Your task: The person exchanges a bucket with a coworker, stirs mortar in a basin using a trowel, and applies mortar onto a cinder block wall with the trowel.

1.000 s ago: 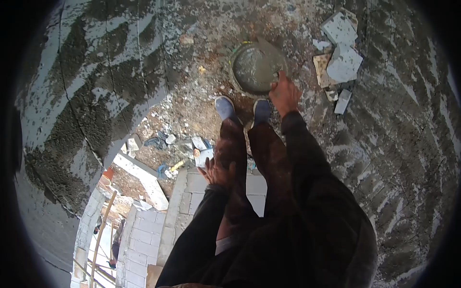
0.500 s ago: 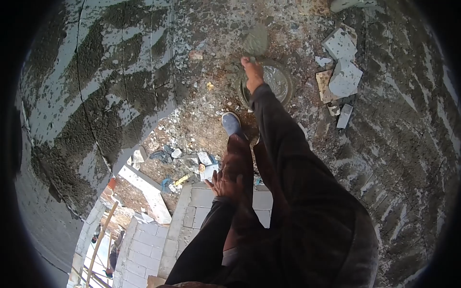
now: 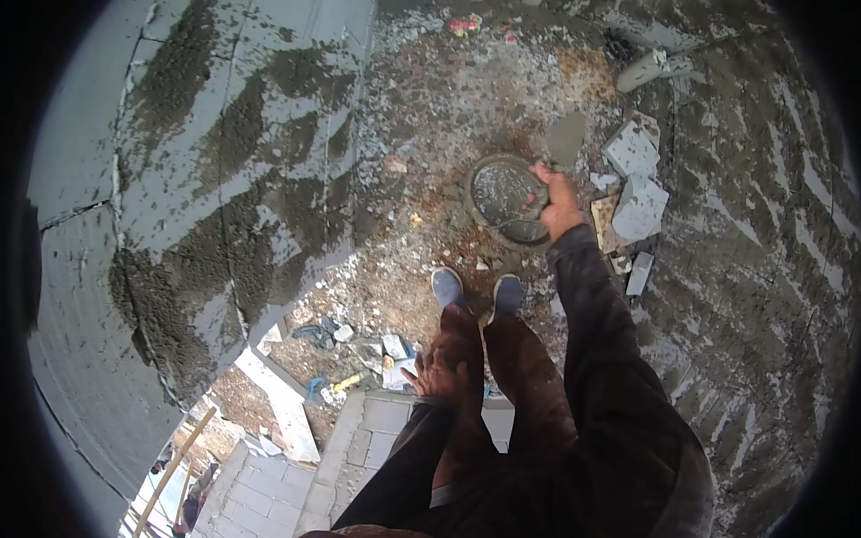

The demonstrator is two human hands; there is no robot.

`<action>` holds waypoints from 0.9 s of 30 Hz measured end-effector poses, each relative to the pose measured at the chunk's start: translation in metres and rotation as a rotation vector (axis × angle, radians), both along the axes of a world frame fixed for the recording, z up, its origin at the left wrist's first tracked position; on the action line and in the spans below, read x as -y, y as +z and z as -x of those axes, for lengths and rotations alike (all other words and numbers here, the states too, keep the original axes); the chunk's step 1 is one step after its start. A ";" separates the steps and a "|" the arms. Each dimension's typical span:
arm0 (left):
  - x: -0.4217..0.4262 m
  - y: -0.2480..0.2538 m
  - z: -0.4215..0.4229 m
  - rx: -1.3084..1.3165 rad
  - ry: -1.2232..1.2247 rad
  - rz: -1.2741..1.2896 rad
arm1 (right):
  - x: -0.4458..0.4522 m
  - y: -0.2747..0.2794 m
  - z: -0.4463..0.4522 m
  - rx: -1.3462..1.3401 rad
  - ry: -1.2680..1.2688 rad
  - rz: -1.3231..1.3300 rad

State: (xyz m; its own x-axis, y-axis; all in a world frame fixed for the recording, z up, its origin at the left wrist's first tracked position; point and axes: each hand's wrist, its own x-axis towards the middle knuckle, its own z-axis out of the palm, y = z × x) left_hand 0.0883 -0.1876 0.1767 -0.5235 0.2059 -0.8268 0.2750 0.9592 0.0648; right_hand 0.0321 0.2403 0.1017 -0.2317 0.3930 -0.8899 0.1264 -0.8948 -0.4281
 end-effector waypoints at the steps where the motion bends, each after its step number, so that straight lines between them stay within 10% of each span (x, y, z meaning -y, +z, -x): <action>1: -0.001 -0.002 0.002 0.006 0.001 -0.007 | -0.008 0.006 -0.001 -0.014 0.002 -0.014; 15: -0.070 -0.013 0.061 -0.020 0.057 -0.014 | -0.102 -0.086 0.058 -0.260 0.186 -0.332; 21: -0.128 0.045 0.065 -0.304 -0.073 -0.020 | -0.176 -0.031 0.103 -0.280 0.686 -0.243; 25: -0.148 0.013 0.064 -0.341 -0.046 -0.144 | -0.152 0.026 0.096 0.015 0.918 -0.536; 27: -0.162 -0.022 0.067 -0.147 -0.122 -0.351 | -0.159 0.002 0.064 0.258 1.507 -1.139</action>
